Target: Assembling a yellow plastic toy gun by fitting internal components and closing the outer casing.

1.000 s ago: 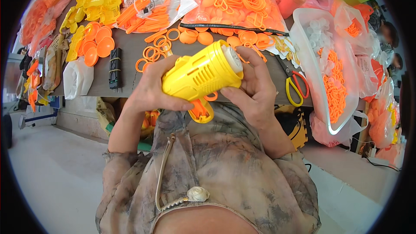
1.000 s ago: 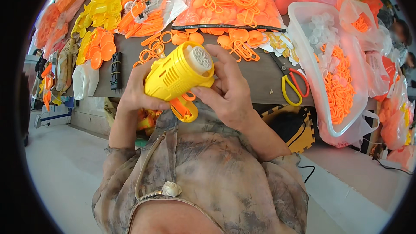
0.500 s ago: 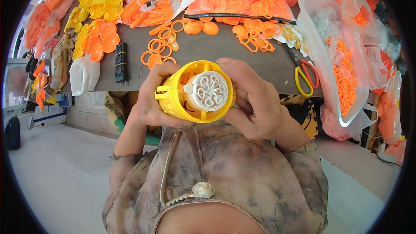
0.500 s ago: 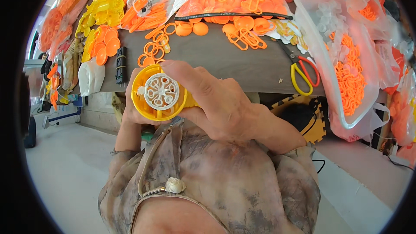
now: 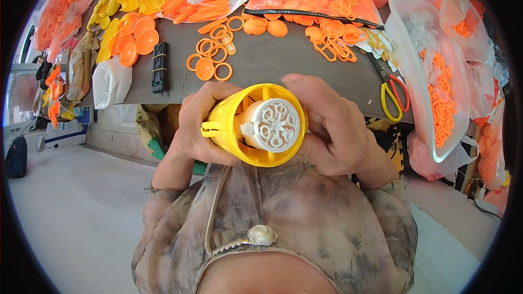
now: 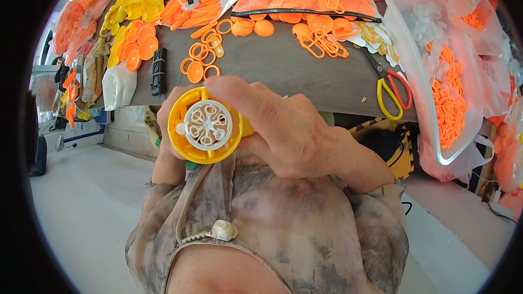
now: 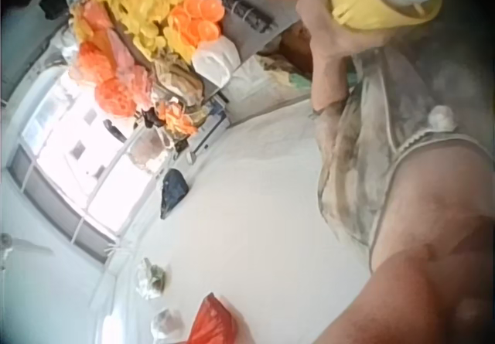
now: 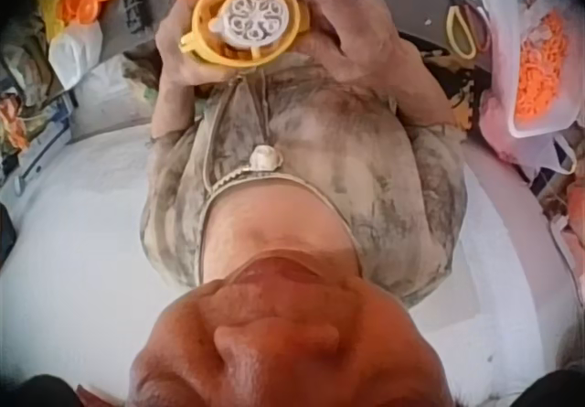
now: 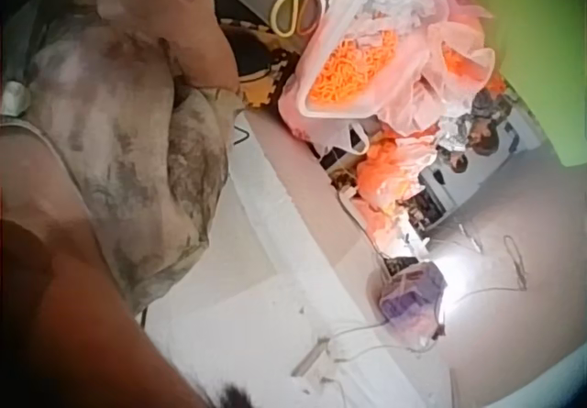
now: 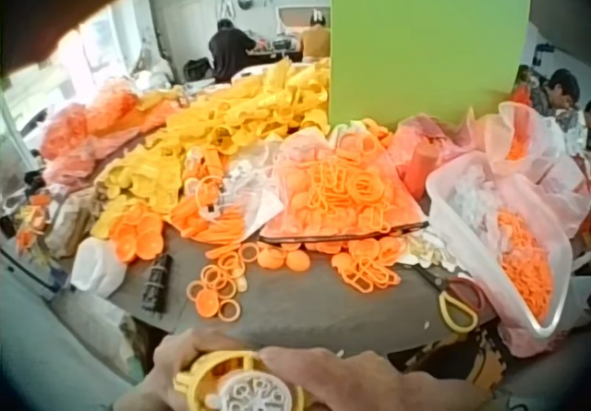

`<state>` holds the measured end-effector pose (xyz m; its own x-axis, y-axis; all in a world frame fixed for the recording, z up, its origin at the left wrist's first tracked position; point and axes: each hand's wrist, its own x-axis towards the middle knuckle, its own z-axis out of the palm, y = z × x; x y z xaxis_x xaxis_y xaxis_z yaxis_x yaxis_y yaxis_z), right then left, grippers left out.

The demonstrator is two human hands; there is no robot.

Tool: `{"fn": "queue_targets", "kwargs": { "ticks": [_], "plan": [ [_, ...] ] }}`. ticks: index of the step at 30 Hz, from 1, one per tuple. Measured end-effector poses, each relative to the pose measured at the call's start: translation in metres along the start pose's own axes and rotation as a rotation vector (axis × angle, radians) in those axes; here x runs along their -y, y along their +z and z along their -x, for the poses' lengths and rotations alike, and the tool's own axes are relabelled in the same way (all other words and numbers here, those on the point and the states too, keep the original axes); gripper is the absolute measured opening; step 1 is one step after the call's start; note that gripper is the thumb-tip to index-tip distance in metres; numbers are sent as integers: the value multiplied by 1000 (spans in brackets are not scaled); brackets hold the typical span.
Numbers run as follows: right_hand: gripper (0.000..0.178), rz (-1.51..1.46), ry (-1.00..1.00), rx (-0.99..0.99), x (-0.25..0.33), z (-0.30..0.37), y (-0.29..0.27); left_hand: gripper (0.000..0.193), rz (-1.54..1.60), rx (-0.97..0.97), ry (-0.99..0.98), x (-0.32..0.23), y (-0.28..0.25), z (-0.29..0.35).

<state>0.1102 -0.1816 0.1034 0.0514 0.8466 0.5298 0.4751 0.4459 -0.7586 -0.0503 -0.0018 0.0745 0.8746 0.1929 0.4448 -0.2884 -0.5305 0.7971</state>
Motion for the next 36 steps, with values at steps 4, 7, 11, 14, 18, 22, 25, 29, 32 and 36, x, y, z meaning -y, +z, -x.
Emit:
{"fn": "queue_targets", "kwargs": {
  "ticks": [4,7,11,14,18,22,25,29,32,36],
  "plan": [
    [63,21,26,-19,-1,-5,-4,64,-124,-46,10,-7,-3,-1],
    [77,219,48,94,4,-12,-21,62,-248,-44,77,-12,-6,-7],
    [104,260,12,-36,8,-24,-25,58,-345,-56,189,-18,-8,-27],
    [105,202,-29,-30,-5,-25,-19,57,-393,-20,257,-24,-7,-40],
    [84,260,-122,-45,-20,-22,-15,57,-442,62,276,-22,-10,-46],
    [81,267,-192,-148,-27,-15,-8,57,-433,133,252,-20,-13,-50],
    [79,320,-237,-247,-26,-18,-9,59,-423,115,249,-21,-17,-58],
    [84,368,-237,-317,-25,-13,-11,66,-222,-162,271,-17,-10,-53],
    [83,351,-197,-363,-26,-9,-5,61,-64,-257,205,-10,1,-49],
    [83,282,-178,-381,-23,-6,1,63,-68,-311,174,-16,4,-47]
  ]
}}
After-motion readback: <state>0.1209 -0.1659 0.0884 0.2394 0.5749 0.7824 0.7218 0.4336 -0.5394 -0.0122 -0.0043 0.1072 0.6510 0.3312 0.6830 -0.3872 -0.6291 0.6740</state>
